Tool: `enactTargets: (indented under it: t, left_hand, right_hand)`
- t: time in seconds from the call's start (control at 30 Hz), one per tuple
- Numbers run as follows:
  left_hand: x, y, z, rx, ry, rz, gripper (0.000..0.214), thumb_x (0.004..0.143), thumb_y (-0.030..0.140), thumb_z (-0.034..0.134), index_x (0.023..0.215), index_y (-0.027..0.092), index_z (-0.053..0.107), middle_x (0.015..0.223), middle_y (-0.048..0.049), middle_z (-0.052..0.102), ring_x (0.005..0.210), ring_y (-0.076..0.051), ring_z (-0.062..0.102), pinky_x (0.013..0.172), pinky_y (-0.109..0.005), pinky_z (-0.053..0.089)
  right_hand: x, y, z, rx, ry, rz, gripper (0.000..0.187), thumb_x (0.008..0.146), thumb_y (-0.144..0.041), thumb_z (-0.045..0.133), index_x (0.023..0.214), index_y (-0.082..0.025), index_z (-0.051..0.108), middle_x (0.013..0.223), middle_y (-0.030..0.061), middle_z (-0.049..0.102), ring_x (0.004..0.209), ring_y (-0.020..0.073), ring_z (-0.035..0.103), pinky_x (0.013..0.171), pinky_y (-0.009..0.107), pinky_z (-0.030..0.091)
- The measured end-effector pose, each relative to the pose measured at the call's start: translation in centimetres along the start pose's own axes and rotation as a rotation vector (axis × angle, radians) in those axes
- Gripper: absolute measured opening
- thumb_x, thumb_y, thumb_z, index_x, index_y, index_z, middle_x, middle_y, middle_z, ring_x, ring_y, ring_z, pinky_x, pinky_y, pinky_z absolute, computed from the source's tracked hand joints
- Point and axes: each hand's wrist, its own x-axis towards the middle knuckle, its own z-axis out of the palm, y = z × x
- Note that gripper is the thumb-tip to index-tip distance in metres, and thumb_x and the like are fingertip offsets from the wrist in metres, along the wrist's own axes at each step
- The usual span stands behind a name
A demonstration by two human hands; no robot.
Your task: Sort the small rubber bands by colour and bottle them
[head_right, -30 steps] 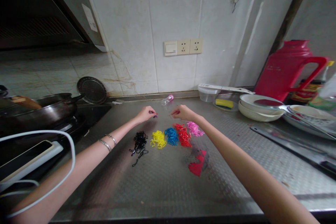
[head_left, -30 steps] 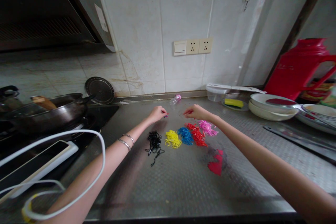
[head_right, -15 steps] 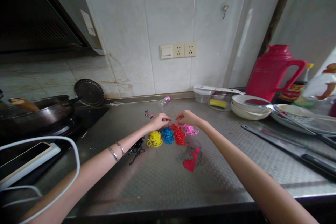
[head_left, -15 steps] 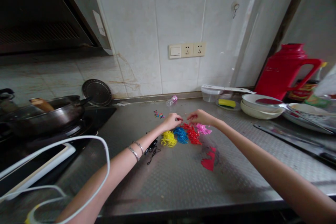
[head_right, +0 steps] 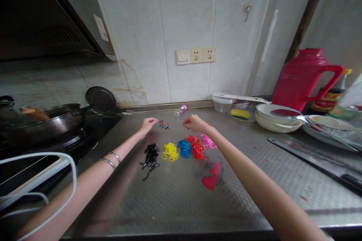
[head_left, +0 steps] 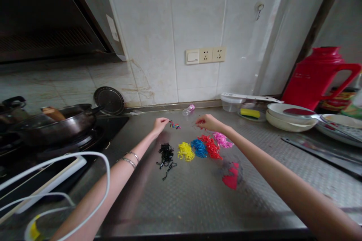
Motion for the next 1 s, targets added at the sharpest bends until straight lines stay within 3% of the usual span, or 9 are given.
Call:
enactTargets:
  t: [0.2, 0.43, 0.67, 1.0]
  left_hand:
    - [0.1, -1.7, -0.6, 0.037, -0.045, -0.031, 0.019, 0.068, 0.024, 0.055, 0.076, 0.011, 0.067, 0.080, -0.0086, 0.068, 0.078, -0.017, 0.061, 0.075, -0.028, 0.044]
    - [-0.6, -0.8, 1.5, 0.130, -0.157, 0.088, 0.020, 0.067, 0.025, 0.056, 0.075, 0.010, 0.067, 0.075, -0.0071, 0.067, 0.069, -0.016, 0.059, 0.066, -0.025, 0.044]
    - [-1.3, 0.0, 2.5, 0.344, -0.225, 0.193, 0.018, 0.066, 0.023, 0.056, 0.073, 0.011, 0.068, 0.071, -0.0047, 0.065, 0.066, -0.015, 0.056, 0.064, -0.025, 0.040]
    - [-1.5, 0.7, 3.3, 0.573, -0.148, 0.246, 0.021, 0.074, 0.024, 0.050, 0.073, 0.013, 0.068, 0.076, -0.0101, 0.065, 0.073, -0.018, 0.056, 0.068, -0.027, 0.040]
  right_hand:
    - [4.0, -1.0, 3.0, -0.198, 0.004, -0.102, 0.024, 0.071, -0.015, 0.052, 0.089, -0.011, 0.067, 0.084, 0.0075, 0.067, 0.075, 0.0144, 0.060, 0.070, 0.021, 0.042]
    - [6.2, -1.8, 6.5, -0.304, -0.057, 0.007, 0.029, 0.076, -0.025, 0.049, 0.100, -0.021, 0.065, 0.093, 0.0077, 0.066, 0.083, 0.0192, 0.060, 0.070, 0.023, 0.043]
    - [6.5, -2.4, 7.0, -0.365, -0.053, 0.072, 0.027, 0.076, -0.034, 0.050, 0.096, -0.024, 0.065, 0.093, 0.0074, 0.066, 0.084, 0.0204, 0.060, 0.066, 0.024, 0.043]
    - [6.1, -2.7, 7.5, -0.383, -0.002, 0.131, 0.026, 0.078, -0.032, 0.047, 0.093, -0.023, 0.066, 0.092, 0.0091, 0.065, 0.085, 0.0202, 0.059, 0.070, 0.025, 0.043]
